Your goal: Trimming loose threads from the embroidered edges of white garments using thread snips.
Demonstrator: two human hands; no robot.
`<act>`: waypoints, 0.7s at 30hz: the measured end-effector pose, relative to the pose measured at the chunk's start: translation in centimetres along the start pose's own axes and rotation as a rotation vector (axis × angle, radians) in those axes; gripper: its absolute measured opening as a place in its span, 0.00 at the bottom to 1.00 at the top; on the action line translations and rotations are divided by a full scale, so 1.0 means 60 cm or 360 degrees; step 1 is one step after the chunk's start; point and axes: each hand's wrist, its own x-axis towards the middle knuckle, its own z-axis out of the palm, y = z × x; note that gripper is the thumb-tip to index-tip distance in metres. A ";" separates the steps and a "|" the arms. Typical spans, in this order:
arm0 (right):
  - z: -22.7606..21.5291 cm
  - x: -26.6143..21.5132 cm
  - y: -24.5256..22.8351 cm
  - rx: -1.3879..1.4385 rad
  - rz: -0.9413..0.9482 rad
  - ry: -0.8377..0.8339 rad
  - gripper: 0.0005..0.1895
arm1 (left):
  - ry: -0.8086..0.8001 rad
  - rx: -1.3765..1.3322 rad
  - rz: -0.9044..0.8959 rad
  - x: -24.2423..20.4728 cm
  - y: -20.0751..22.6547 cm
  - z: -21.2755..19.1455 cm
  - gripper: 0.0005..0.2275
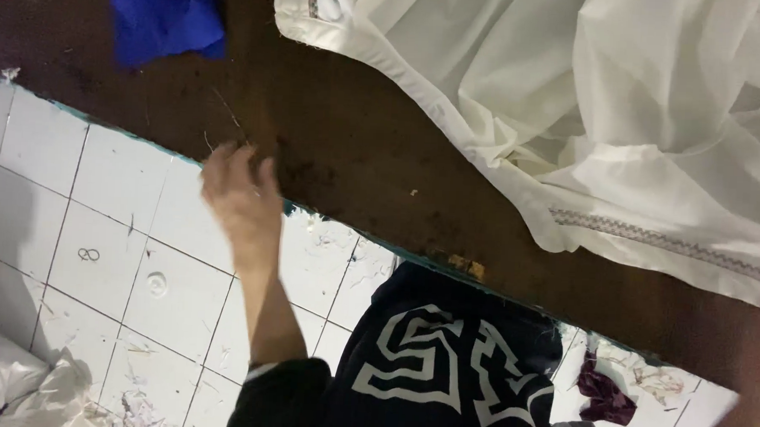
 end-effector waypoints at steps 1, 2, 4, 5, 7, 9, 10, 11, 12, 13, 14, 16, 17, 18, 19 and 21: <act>-0.106 -0.033 -0.087 0.0103 0.0024 -0.0031 0.22 | 0.0003 -0.0131 0.0176 0.019 0.023 0.015 0.08; -0.269 -0.066 -0.116 0.0206 0.0048 -0.0059 0.23 | 0.0009 -0.0263 0.0352 0.039 0.047 0.031 0.10; -0.414 -0.069 -0.215 0.0498 -0.0677 0.0475 0.15 | -0.0193 -0.0433 0.0494 0.063 0.124 0.032 0.12; -0.483 -0.096 -0.255 0.0800 -0.1379 0.1050 0.20 | -0.0400 -0.0595 0.0630 0.075 0.162 0.031 0.14; -0.527 -0.086 -0.297 0.0721 -0.1557 0.0975 0.23 | -0.0397 -0.0582 0.0785 0.081 0.190 0.062 0.14; -0.543 -0.073 -0.325 0.0639 -0.1746 0.0904 0.27 | -0.0387 -0.0557 0.0931 0.096 0.194 0.083 0.14; -0.535 -0.064 -0.329 0.0638 -0.1752 0.0835 0.31 | -0.0371 -0.0359 0.0756 0.109 0.189 0.091 0.17; -0.526 -0.053 -0.333 0.0636 -0.1758 0.0766 0.36 | -0.0355 -0.0164 0.0577 0.122 0.185 0.101 0.21; -0.524 -0.052 -0.334 0.0629 -0.1757 0.0768 0.36 | -0.0352 -0.0171 0.0575 0.126 0.165 0.109 0.21; -0.520 -0.050 -0.335 0.0650 -0.1754 0.0917 0.31 | -0.0403 -0.0016 0.0520 0.130 0.145 0.120 0.23; -0.513 -0.052 -0.339 0.0682 -0.1743 0.1063 0.28 | -0.0460 0.0144 0.0472 0.134 0.123 0.129 0.26; -0.496 -0.043 -0.332 0.0750 -0.1763 0.1012 0.30 | -0.0461 0.0046 0.0482 0.130 0.099 0.134 0.23; -0.487 -0.040 -0.329 0.0815 -0.1788 0.0964 0.33 | -0.0459 -0.0052 0.0485 0.128 0.087 0.135 0.21; -0.497 -0.046 -0.313 0.0818 -0.1781 0.0968 0.33 | -0.0457 -0.0053 0.0492 0.126 0.089 0.129 0.21; -0.506 -0.053 -0.298 0.1078 -0.1804 0.0826 0.30 | -0.0379 -0.0077 0.0545 0.124 0.089 0.124 0.22; -0.482 -0.058 -0.249 0.1331 -0.1824 0.0678 0.27 | -0.0300 -0.0104 0.0589 0.119 0.098 0.110 0.23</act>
